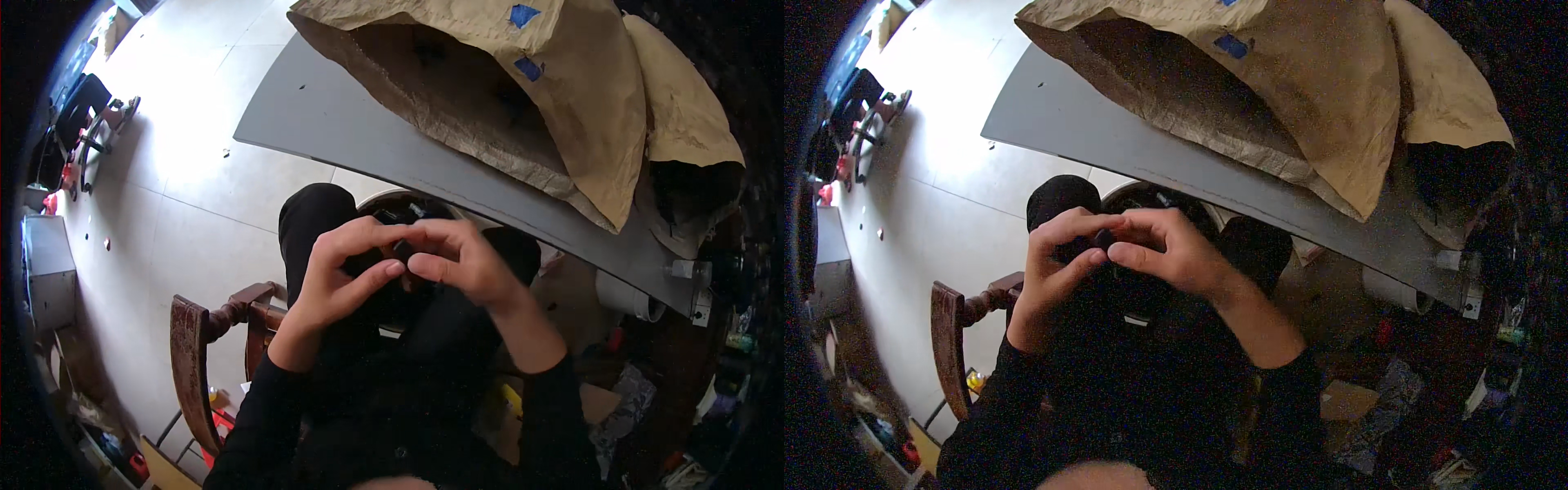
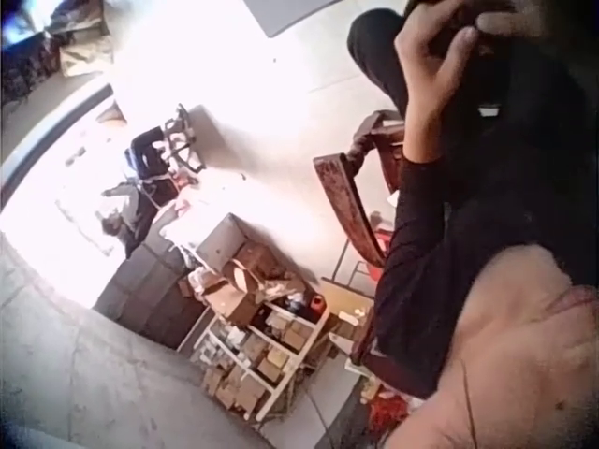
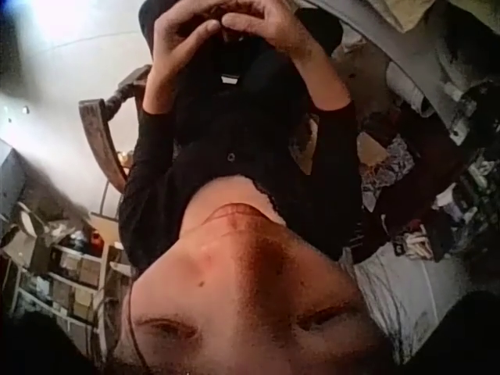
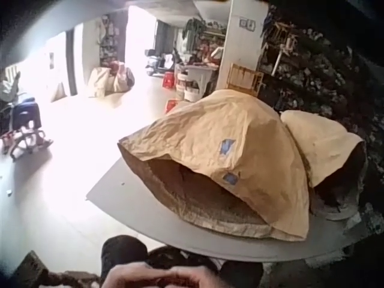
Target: Manually picking up small black components from a container and placing them into a paper bag for packaging.
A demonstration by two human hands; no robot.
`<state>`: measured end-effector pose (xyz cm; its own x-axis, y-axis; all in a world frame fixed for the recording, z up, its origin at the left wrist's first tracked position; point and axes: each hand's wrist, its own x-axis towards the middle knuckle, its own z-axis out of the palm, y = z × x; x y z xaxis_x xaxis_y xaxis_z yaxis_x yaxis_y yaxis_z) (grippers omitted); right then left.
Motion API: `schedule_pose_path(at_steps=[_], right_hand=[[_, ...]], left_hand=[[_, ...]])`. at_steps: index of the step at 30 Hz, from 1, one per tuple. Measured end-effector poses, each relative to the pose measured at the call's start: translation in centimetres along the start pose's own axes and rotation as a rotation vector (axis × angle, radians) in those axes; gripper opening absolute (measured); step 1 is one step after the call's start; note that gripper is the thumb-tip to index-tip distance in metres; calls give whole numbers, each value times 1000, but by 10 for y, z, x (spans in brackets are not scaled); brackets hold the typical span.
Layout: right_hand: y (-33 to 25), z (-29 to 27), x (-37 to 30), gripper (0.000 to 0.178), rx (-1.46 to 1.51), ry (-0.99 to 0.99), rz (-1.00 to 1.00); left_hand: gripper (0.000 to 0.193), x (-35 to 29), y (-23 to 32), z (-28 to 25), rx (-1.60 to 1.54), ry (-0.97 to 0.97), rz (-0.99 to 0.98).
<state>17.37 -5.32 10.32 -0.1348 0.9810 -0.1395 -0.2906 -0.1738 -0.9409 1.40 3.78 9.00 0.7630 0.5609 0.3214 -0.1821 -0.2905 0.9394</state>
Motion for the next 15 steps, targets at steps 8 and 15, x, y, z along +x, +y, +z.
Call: schedule_pose_path(at_steps=[8, 15], right_hand=[[31, 29, -14, 49, 394, 201, -90], [38, 36, -21, 23, -53, 406, -117]], left_hand=[[21, -13, 3, 10, 76, 131, -38], [25, -18, 3, 18, 29, 57, -132]])
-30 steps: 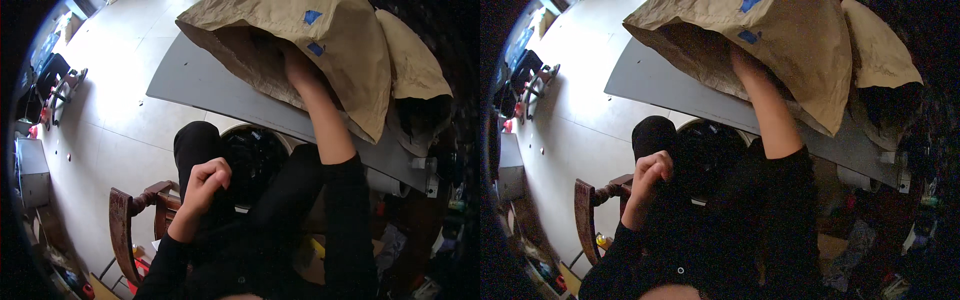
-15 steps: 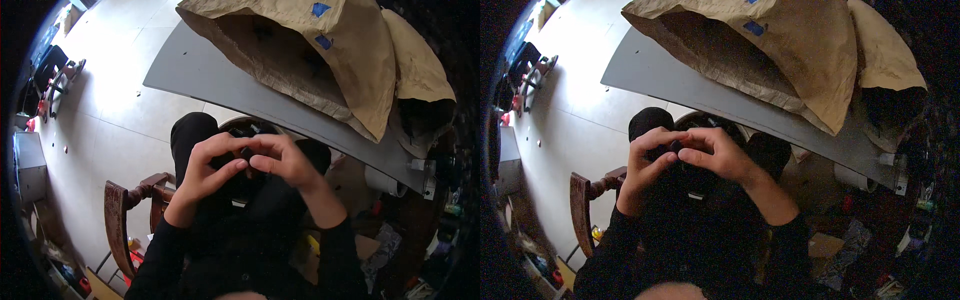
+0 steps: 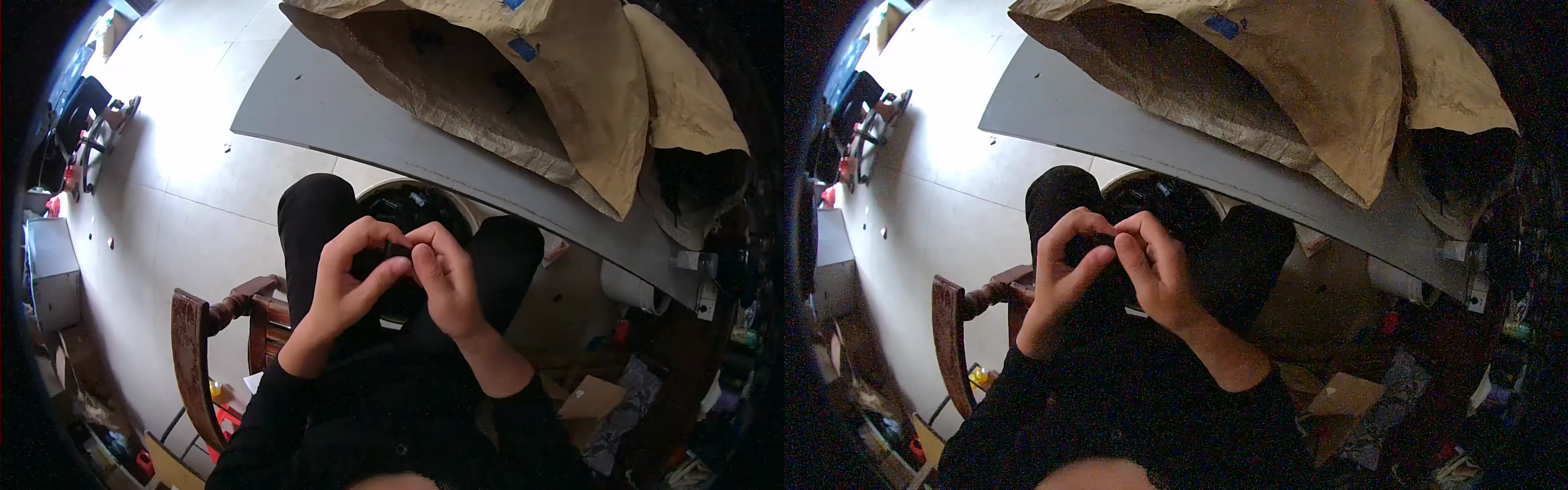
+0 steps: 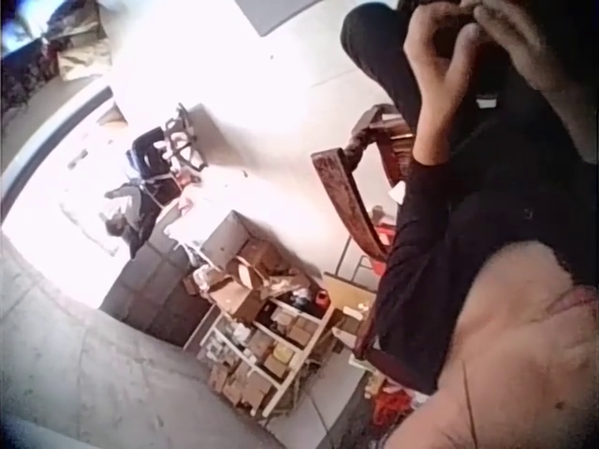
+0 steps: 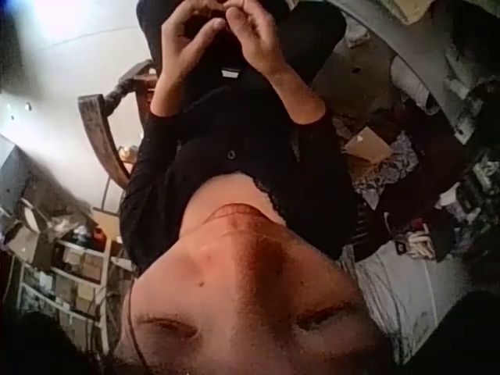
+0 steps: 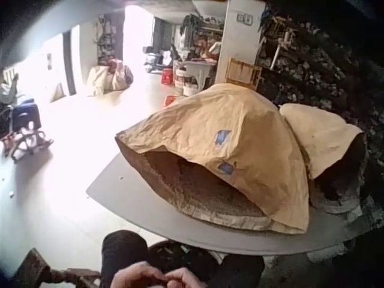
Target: Manually picking up small black components from a container and placing them into a paper bag for packaging.
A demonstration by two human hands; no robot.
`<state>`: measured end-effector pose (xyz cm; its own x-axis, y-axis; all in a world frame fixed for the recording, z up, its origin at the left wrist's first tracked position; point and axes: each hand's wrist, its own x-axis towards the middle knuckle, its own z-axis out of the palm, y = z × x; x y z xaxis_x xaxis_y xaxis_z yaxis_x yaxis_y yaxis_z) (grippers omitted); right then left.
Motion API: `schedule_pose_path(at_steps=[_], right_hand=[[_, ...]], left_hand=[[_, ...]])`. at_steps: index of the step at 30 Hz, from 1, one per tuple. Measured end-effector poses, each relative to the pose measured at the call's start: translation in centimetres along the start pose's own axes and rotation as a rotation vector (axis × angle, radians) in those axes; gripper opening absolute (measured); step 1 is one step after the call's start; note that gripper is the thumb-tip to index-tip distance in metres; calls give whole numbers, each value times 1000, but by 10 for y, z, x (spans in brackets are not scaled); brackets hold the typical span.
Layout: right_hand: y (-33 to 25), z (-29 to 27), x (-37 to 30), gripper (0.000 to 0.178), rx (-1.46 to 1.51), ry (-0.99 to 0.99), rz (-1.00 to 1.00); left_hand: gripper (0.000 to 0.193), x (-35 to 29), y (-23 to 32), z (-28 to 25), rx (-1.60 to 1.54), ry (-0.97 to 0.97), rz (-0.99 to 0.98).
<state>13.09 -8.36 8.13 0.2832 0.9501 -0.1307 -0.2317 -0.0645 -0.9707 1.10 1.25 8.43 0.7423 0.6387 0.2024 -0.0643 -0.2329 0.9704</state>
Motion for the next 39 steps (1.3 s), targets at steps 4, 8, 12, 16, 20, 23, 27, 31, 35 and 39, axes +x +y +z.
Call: schedule_pose_path(at_steps=[4, 8, 12, 16, 20, 23, 27, 31, 35, 39], right_hand=[[4, 12, -1, 19, -379, 180, -203], [12, 13, -6, 22, -577, 230, -285], [19, 17, -9, 32, -643, 328, -501], [23, 6, -13, 31, -701, 353, -569], [2, -9, -18, 25, 139, 161, -25], [0, -13, -12, 41, 543, 2, 65], [4, -10, -15, 47, 431, 9, 75], [2, -20, -16, 30, 392, -139, 203], [-9, -35, -18, 27, 186, -544, 432], [-18, -33, -22, 28, -84, -587, 284]], left_hand=[[16, -2, -3, 13, -149, 109, -38], [14, -7, -6, 16, -348, 119, -149], [14, -6, -7, 16, -373, 139, -147], [16, 0, -7, 14, -275, 87, -105], [23, 2, -7, 1, -64, -25, 60], [26, 2, -7, -1, 67, -67, 231], [29, 0, -4, 5, 79, 39, 324], [26, 1, -6, -3, 54, -87, 319], [23, 4, -7, -15, -118, -384, 327], [20, 9, -4, -13, -88, -552, 361]])
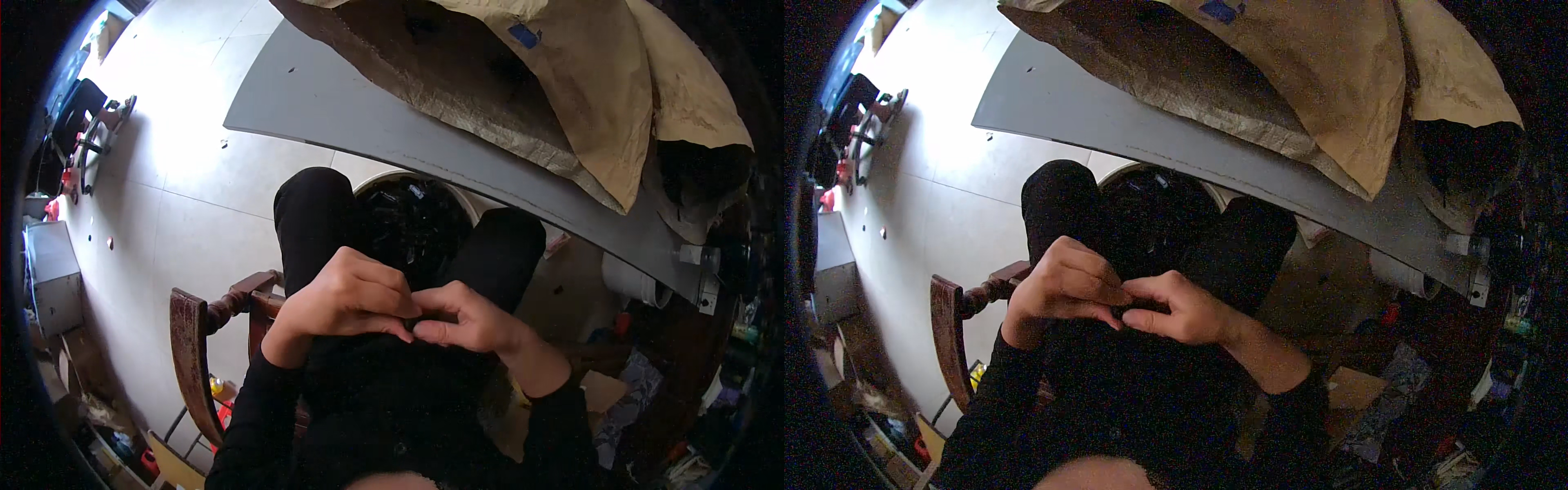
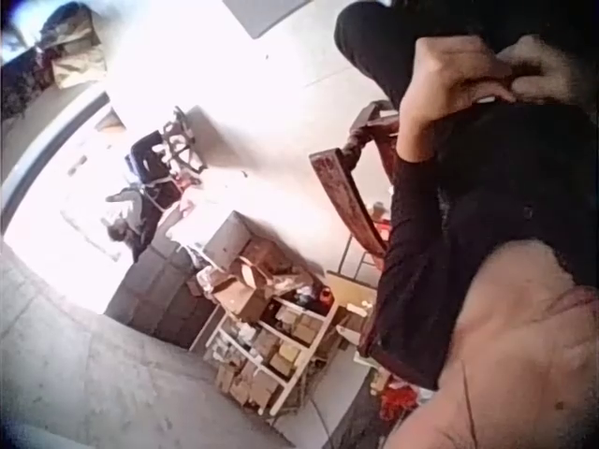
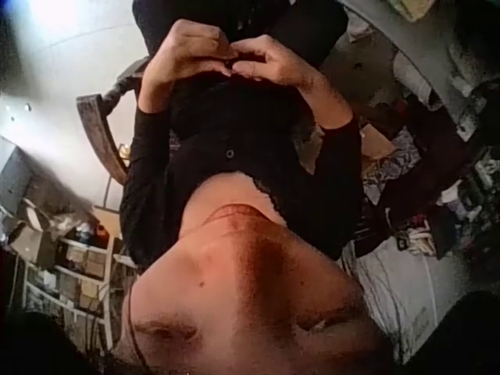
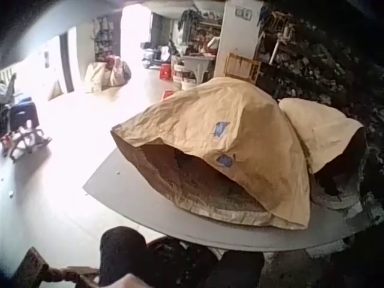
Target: Manually picking up small black components from a container and placing them into a paper bag for packaging.
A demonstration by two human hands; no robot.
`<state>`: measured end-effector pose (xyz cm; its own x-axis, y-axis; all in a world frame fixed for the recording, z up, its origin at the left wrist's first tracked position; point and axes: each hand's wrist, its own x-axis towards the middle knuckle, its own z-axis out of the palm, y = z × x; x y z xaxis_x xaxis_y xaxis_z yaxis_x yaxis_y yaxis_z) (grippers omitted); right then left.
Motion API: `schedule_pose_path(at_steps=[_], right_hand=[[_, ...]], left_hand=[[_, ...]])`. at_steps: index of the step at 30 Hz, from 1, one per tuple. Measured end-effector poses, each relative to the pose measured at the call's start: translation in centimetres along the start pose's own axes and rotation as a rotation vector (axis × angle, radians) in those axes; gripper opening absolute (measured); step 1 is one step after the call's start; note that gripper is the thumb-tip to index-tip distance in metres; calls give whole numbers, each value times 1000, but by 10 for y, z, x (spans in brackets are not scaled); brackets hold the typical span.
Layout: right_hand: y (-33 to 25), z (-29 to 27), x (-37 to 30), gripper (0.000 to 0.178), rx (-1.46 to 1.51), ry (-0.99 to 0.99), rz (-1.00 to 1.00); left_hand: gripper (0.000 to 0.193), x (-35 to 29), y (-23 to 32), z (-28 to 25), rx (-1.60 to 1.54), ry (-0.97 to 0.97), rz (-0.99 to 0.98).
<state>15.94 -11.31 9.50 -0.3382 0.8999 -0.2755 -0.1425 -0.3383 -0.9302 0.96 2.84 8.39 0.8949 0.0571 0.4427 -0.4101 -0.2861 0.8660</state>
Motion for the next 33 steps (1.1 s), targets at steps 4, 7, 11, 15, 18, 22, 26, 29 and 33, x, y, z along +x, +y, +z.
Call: schedule_pose_path(at_steps=[4, 7, 11, 15, 18, 22, 26, 29, 33], right_hand=[[-4, -1, -3, 22, 12, 24, 141], [-22, -38, 23, 20, -570, 7, -188], [-43, -85, 87, 21, -608, 701, -421], [-53, -150, 177, 33, -840, 1108, -386], [-60, -176, 206, 33, -1449, 1183, -453], [-38, -206, 217, 31, -1228, 1147, -445], [-43, -131, 173, 26, -501, 905, -425], [-30, -65, 101, 23, 120, 504, -471], [1, -15, 59, 20, 430, 386, -408]], left_hand=[[19, -3, -4, 5, -22, 56, -32], [20, -1, -7, 6, 86, 327, -169], [22, -6, -24, 16, 221, 352, -366], [32, -16, -52, 40, 422, 167, -518], [36, -21, -55, 41, 548, 157, -466], [35, -20, -48, 24, 424, 226, -506], [28, -33, -39, 3, 66, 578, -488], [35, -20, -31, 2, -227, 743, -440], [32, 1, -17, 11, -428, 650, -397]])
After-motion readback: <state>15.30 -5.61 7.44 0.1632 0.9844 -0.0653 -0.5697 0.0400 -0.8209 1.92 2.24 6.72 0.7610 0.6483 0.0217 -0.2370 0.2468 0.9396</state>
